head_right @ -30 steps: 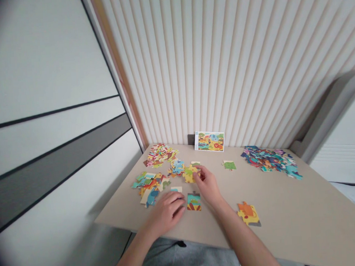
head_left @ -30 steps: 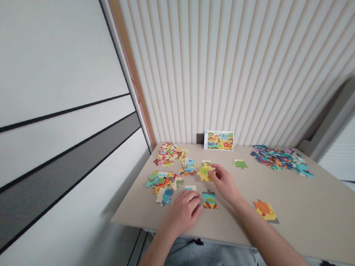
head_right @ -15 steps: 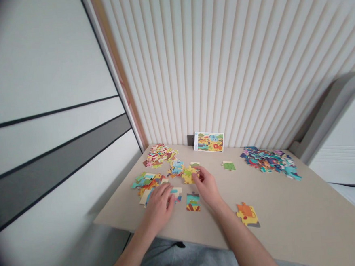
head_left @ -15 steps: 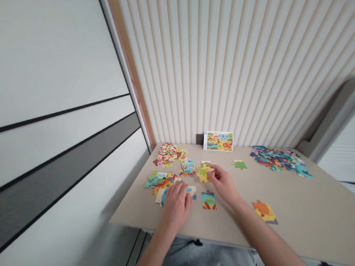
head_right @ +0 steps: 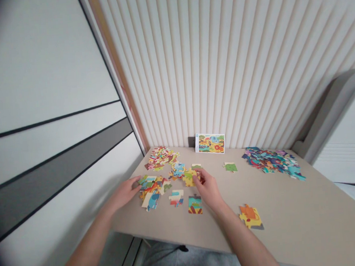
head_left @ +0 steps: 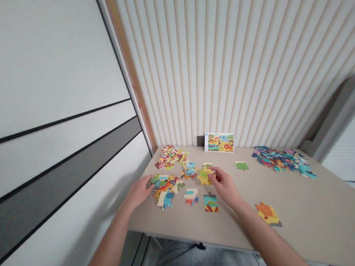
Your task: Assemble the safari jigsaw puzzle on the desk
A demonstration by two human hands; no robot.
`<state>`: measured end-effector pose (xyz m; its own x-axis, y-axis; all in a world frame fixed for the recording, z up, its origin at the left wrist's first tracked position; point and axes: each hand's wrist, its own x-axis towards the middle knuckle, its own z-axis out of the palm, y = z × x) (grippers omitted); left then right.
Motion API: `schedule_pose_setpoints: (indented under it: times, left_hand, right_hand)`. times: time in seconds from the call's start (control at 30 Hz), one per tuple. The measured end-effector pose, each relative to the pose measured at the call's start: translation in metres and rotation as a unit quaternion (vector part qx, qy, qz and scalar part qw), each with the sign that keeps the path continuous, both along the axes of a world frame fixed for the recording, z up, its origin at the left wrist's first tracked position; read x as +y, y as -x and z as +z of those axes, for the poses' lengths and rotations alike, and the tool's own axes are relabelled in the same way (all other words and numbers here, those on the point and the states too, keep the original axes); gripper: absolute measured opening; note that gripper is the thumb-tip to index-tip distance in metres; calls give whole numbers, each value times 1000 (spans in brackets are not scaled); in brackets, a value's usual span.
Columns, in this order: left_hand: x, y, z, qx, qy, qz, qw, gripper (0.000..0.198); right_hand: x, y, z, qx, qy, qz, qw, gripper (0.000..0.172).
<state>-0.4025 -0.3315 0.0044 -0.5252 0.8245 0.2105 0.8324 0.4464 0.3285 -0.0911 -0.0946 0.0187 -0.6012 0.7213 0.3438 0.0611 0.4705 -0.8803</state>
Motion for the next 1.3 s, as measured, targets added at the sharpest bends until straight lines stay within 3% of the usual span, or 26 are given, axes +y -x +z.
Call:
schedule_pose_setpoints:
  times: [0.3, 0.63, 0.83, 0.93, 1.0, 1.07, 1.13, 1.2, 1.3]
  left_hand:
    - [-8, 13, -12, -77, -61, -17, 995, 51]
    - [-28, 17, 0, -130, -145, 27, 981, 49]
    - [-39, 12, 4, -253, -196, 38, 947, 60]
    - [-43, 1, 10, -312, -240, 56, 917, 58]
    - [-41, -12, 15, -355, -302, 58, 883, 57]
    - [-35, -30, 20, -403, -361, 51, 839, 66]
    - [-26, -48, 25, -433, -380, 34, 817, 73]
    - [-18, -64, 29, -432, -372, 14, 821, 66]
    - [-11, -75, 34, -375, -363, 11, 853, 59]
  right_hand:
    - [-1, -1, 1, -14, -11, -1, 1000, 46]
    - [-1, 0, 0, -6, -2, 2, 1000, 46]
    - [-1, 0, -2, -9, 1, 7, 1000, 45]
    - [-1, 0, -3, -10, 4, 6, 1000, 44]
    - [-1, 0, -4, -9, 4, 8, 1000, 44]
    - [-1, 0, -4, -11, 3, 10, 1000, 43]
    - [-1, 0, -4, -13, 1, 12, 1000, 43]
    - [-1, 0, -3, -17, -5, 13, 1000, 43]
    - [0, 0, -3, -20, -10, 9, 1000, 43]
